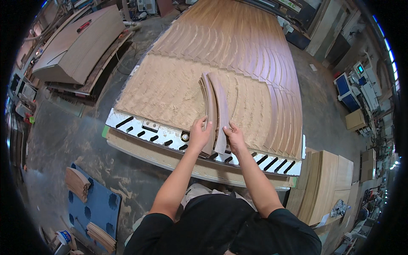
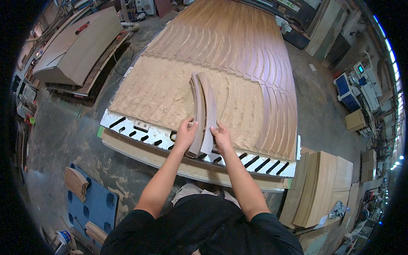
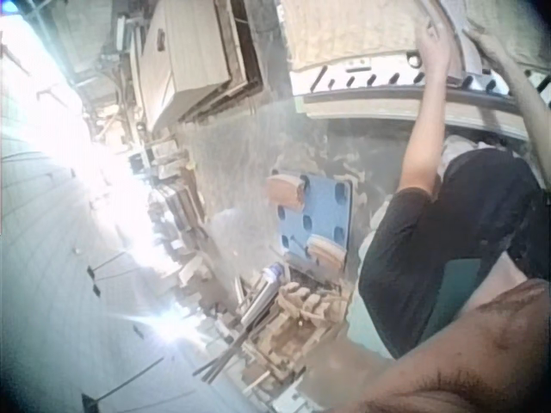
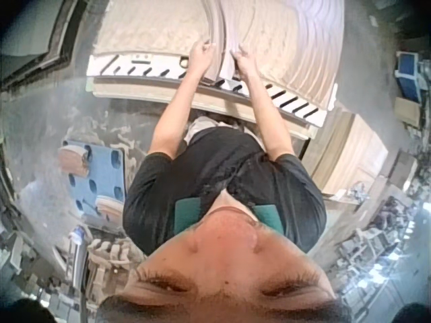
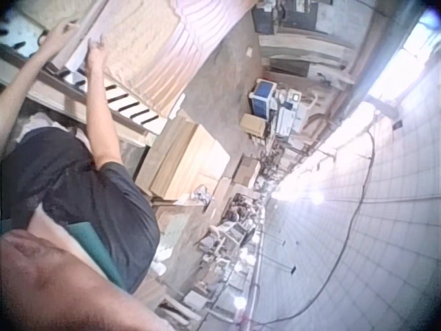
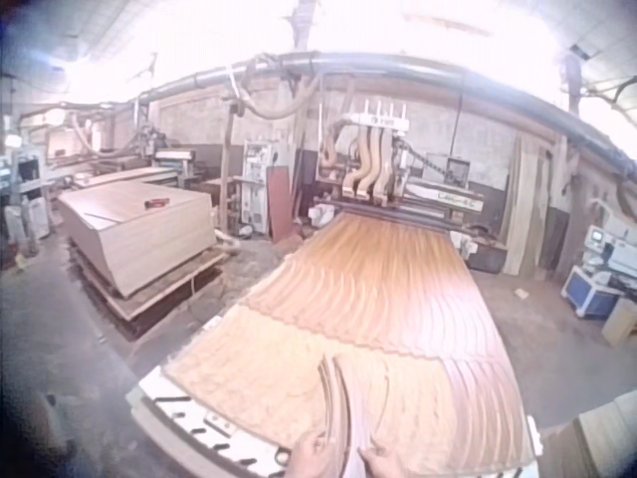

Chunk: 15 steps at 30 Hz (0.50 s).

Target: The person collects curved wooden slats from a large stack on a machine bed, carries them to a blue pallet, and returns to sort the remaining slats on the bed.

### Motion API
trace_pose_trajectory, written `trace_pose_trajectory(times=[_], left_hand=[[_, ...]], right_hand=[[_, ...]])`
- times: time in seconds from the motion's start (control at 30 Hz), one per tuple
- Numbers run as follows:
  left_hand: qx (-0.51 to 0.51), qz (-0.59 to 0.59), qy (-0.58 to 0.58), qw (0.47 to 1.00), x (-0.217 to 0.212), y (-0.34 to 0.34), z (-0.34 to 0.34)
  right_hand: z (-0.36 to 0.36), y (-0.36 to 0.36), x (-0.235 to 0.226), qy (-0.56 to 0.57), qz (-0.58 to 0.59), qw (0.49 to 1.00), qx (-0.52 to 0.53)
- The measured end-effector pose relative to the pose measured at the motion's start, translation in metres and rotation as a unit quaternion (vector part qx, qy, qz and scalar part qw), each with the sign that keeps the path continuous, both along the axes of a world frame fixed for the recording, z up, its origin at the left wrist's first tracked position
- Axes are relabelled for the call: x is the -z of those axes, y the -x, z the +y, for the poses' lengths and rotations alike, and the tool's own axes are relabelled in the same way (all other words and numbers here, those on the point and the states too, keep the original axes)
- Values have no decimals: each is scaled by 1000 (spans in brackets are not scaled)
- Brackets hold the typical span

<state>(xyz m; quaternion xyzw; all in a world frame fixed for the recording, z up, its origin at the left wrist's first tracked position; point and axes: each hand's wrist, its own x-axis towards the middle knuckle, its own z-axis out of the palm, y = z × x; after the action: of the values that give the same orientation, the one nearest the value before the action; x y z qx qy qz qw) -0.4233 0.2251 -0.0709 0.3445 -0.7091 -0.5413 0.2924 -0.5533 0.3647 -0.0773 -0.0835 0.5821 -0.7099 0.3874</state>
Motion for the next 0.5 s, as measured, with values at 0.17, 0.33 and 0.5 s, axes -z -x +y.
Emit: trace_pose_trajectory(times=[0.17,0.33,0.5], left_hand=[[9,-1,52,999,8,7,-3],[32,-32,58,997,19,3,-3],[30,-46,43,998,25,-3,0]], right_hand=[[-20,-16,-2,-40,-9,999,1],[-25,-19,-10,-129,77,988,-30],[-32,-25,-6,-144,108,983,-24]])
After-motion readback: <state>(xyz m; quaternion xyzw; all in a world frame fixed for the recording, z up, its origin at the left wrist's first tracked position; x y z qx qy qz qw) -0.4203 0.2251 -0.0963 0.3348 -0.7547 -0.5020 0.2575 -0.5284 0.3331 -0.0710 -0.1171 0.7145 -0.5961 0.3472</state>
